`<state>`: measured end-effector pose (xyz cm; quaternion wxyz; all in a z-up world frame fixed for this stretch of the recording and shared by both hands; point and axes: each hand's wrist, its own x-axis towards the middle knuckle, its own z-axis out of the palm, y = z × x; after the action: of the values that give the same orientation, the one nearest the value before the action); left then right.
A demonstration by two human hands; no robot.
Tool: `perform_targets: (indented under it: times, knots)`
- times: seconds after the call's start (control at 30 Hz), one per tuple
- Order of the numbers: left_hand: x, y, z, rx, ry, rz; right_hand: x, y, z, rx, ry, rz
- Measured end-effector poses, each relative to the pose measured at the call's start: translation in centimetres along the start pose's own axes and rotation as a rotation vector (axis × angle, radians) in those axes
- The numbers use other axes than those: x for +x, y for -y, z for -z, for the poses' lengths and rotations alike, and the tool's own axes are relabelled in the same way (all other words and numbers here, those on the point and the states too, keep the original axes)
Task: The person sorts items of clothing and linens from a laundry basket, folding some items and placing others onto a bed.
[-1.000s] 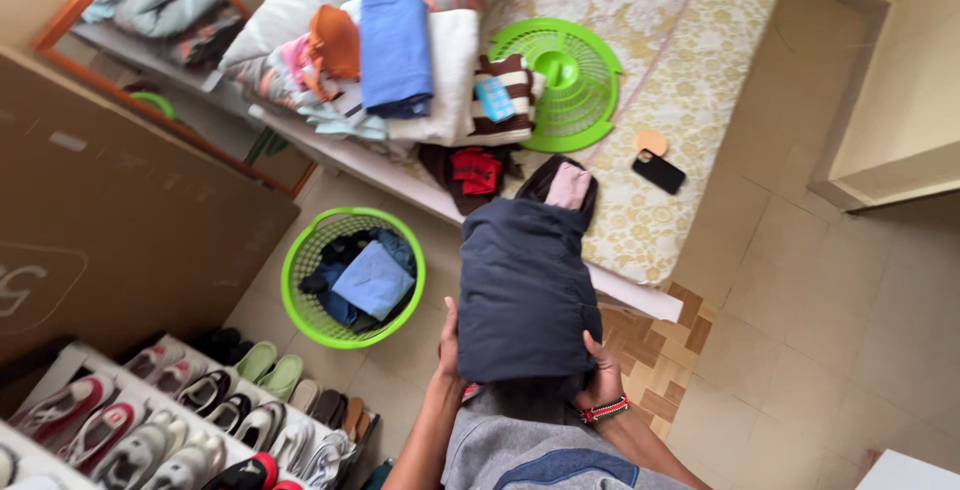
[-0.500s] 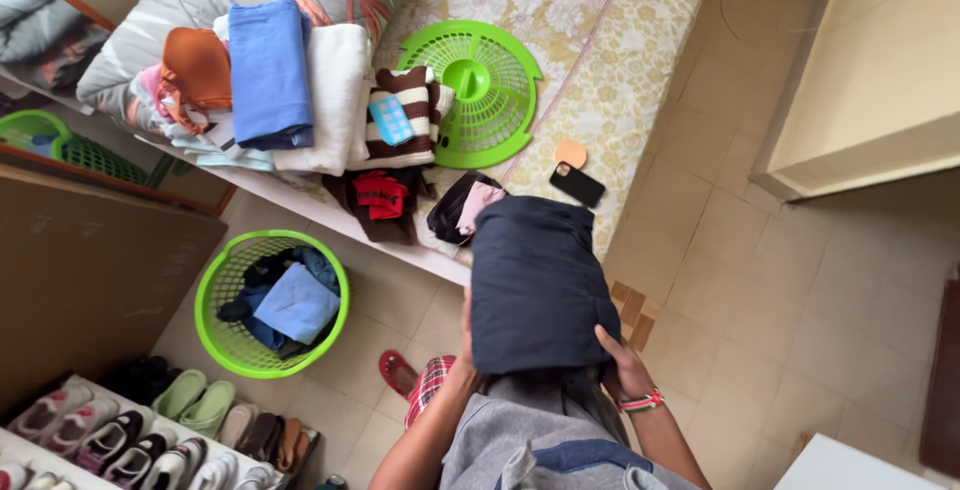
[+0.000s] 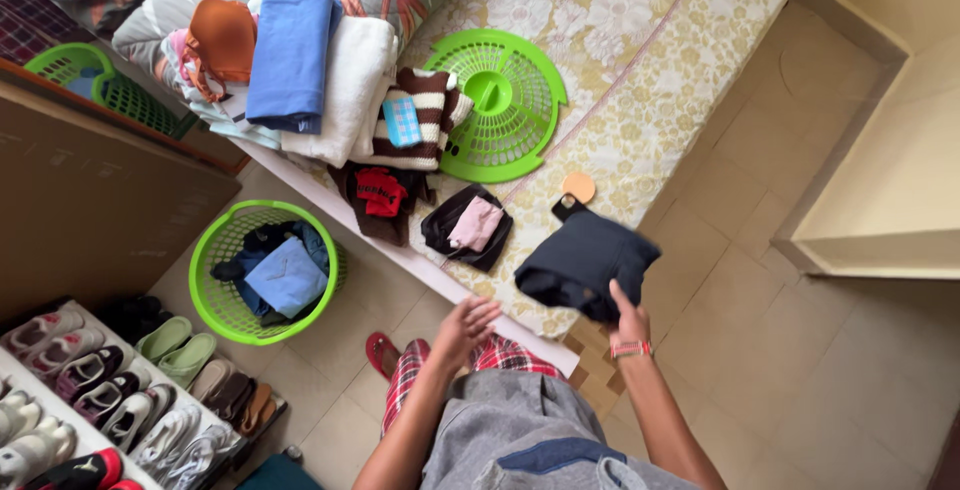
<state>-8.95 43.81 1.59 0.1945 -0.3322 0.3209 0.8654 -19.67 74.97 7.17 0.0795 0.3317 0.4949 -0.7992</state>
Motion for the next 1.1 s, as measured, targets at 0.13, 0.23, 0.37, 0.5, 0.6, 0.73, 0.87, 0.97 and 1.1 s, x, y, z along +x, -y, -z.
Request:
perform_targets:
  times: [0.13,0.23,0.37,0.5,0.6,0.73,0.87,0.97,1.1]
  knots:
    - [-0.2,-2.7,-0.6,-0.138,-0.073,-0.055,9.2,3.4,-3.5,0.116,0.083,0.106]
    - [-0.1,-4.5,-1.7,-0.131,-0.084,-0.076,17.2,7.5,-7.9,0.356,0.225,-0.100]
    - [0.3,-5.3,-2.3,-0.126,-0.149,-0.073,24.8,11.2,-12.8,0.412,0.017,-0.061]
    - [2.0,-4.9,-0.6,-0.180,-0.140,-0.163,25.5,11.9,-14.8,0.221,-0.020,-0.203]
    - [2.2,-4.6,0.2,-0.197,-0.189,-0.174,23.9,10.5,-15.3,-0.047,-0.018,-0.449]
    - [2.7,-5.4,0.4,-0.246,-0.246,-0.166,20.1,5.6,-14.2,0.133,0.557,-0.425]
    - [3.3,-6.0,0.2,-0.227,-0.221,-0.216,14.5,0.4,-12.7,0.252,0.277,-0.601]
    - [3.3,-6.1,-1.0,-0.223,-0.256,-0.194,10.9,-3.2,-11.0,-0.032,0.229,-0.668]
    - [3.7,-7.0,-0.9,-0.247,-0.193,-0.226,6.5,-6.2,-9.7,-0.157,0.183,-0.650]
